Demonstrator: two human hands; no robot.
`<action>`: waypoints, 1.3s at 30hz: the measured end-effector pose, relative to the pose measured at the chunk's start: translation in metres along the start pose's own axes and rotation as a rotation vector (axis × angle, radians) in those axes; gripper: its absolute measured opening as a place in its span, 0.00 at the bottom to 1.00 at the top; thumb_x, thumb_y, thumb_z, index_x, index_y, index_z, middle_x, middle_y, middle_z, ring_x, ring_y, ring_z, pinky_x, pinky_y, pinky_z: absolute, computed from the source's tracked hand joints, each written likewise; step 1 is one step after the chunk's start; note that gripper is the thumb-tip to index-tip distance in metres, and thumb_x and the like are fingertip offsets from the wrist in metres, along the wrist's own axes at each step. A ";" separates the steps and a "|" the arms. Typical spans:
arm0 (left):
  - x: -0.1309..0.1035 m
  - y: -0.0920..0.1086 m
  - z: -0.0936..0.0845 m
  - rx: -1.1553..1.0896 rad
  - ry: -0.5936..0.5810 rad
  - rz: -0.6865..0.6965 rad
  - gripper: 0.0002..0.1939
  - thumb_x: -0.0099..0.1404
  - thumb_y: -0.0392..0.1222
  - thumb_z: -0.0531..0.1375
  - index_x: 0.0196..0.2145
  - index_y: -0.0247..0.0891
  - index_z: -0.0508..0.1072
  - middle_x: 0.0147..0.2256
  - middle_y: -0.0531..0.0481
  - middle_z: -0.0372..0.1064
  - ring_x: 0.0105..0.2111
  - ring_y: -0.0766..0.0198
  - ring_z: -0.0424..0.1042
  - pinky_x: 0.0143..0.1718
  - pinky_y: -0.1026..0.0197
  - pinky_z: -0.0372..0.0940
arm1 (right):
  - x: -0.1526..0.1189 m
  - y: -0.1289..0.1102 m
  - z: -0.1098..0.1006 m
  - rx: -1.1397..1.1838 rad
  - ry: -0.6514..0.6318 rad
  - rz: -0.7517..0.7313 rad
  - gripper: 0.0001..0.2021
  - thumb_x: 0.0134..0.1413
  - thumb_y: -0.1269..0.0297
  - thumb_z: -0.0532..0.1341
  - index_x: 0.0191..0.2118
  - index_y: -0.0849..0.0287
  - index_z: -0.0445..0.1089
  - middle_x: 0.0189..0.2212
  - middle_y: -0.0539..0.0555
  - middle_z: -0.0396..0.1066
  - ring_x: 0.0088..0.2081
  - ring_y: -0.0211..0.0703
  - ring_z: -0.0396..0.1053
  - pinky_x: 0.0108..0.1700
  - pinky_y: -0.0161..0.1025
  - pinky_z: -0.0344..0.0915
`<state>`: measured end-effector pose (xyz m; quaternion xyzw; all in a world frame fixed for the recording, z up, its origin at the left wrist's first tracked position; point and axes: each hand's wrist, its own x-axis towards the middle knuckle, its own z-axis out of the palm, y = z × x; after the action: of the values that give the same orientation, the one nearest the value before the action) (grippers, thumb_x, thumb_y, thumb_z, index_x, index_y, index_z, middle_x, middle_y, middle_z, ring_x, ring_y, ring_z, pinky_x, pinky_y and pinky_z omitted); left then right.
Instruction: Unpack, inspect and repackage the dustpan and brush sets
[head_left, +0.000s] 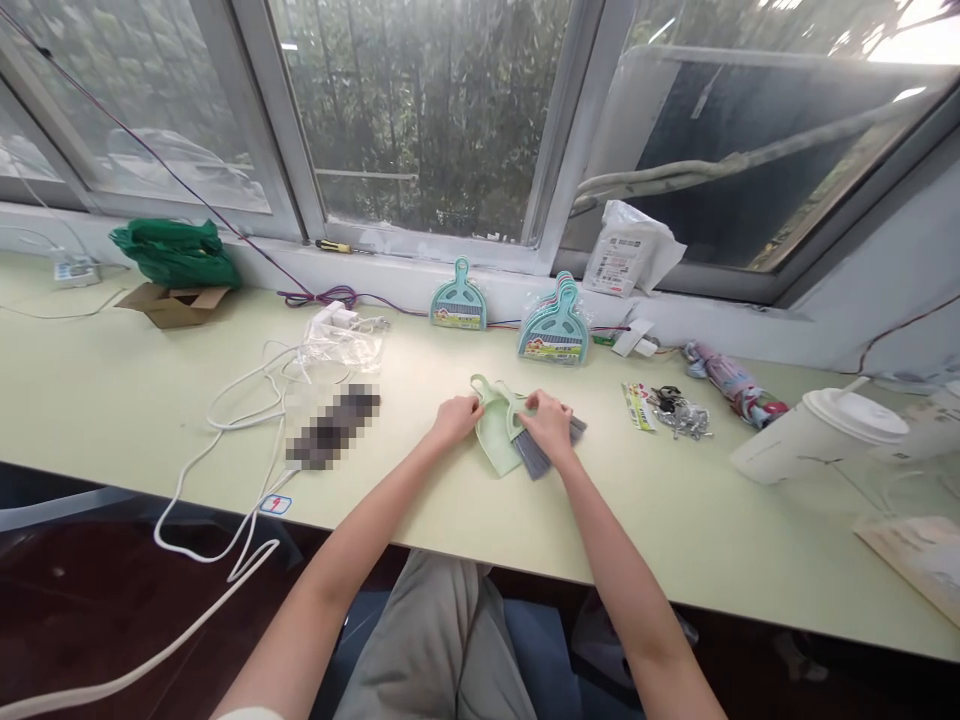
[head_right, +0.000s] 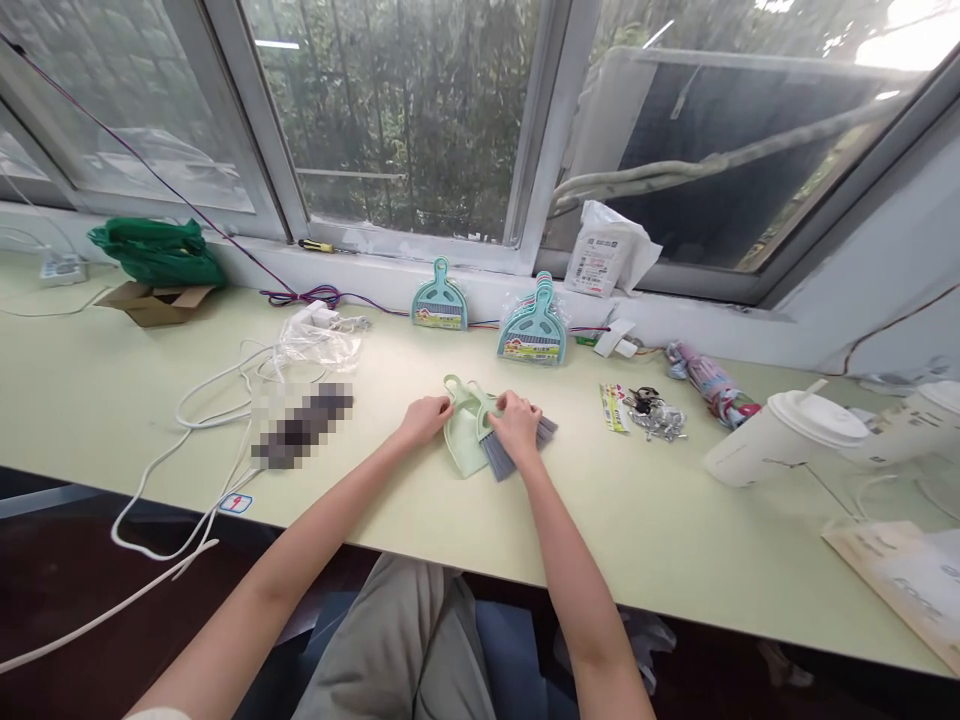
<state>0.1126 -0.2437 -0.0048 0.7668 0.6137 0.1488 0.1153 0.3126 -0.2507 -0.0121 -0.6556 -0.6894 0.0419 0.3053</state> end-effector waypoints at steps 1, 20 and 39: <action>-0.003 0.005 0.004 -0.001 -0.002 0.049 0.19 0.70 0.48 0.45 0.33 0.38 0.72 0.36 0.43 0.74 0.36 0.56 0.72 0.36 0.60 0.60 | -0.002 -0.005 0.004 -0.003 -0.020 -0.035 0.04 0.50 0.64 0.57 0.34 0.55 0.64 0.35 0.52 0.73 0.43 0.48 0.67 0.49 0.45 0.48; 0.015 0.001 0.013 0.483 0.142 0.789 0.12 0.66 0.27 0.47 0.40 0.32 0.69 0.36 0.41 0.69 0.35 0.58 0.69 0.38 0.57 0.59 | 0.001 -0.020 0.003 0.129 -0.161 -0.051 0.09 0.50 0.66 0.62 0.40 0.52 0.70 0.33 0.48 0.77 0.41 0.43 0.73 0.55 0.46 0.52; 0.011 0.034 0.024 -1.393 -0.225 -0.168 0.18 0.57 0.43 0.61 0.46 0.39 0.68 0.43 0.45 0.73 0.42 0.59 0.73 0.45 0.57 0.68 | 0.026 0.021 -0.013 0.247 0.263 0.126 0.14 0.58 0.61 0.52 0.47 0.56 0.67 0.50 0.58 0.68 0.53 0.48 0.64 0.56 0.46 0.58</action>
<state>0.1544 -0.2399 -0.0138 0.4755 0.4175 0.4171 0.6523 0.3390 -0.2277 -0.0014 -0.6548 -0.5908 0.0592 0.4677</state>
